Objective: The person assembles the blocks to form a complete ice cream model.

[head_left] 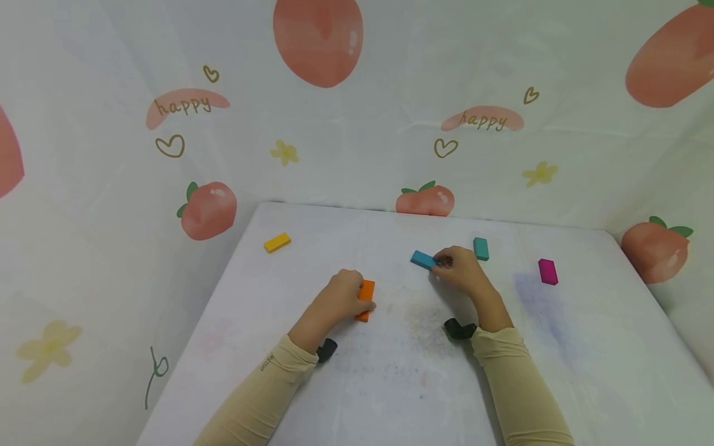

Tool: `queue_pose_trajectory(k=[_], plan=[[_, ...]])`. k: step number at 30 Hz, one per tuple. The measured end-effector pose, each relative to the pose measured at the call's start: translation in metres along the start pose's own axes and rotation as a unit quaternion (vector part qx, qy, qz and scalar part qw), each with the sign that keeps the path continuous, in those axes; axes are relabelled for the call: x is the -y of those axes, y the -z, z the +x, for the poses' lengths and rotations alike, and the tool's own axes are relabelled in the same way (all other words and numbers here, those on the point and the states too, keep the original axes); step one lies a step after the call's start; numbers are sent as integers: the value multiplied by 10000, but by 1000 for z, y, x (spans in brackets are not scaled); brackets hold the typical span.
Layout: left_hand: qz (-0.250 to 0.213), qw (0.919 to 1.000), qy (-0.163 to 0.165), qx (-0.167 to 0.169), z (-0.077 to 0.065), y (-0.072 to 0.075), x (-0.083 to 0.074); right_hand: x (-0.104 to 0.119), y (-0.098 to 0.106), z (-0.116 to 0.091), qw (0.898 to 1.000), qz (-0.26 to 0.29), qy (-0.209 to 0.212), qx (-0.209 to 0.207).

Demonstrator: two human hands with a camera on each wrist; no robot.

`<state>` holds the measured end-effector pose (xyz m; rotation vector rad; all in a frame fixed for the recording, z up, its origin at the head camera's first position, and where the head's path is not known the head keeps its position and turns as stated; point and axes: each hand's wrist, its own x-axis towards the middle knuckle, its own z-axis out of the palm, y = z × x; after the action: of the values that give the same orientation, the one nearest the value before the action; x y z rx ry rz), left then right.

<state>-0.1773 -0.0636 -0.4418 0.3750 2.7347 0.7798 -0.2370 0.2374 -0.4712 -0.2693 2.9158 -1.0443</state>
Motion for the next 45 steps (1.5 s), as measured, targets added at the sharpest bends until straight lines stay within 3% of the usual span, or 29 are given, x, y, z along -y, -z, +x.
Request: queue_pose_trajectory(k=[22, 45], plan=[[159, 9997, -135, -136, -3, -8, -5, 10, -8, -2, 9995, 1, 299, 108], [22, 9997, -213, -101, -7, -11, -12, 21, -14, -2, 9983, -20, 467, 346]])
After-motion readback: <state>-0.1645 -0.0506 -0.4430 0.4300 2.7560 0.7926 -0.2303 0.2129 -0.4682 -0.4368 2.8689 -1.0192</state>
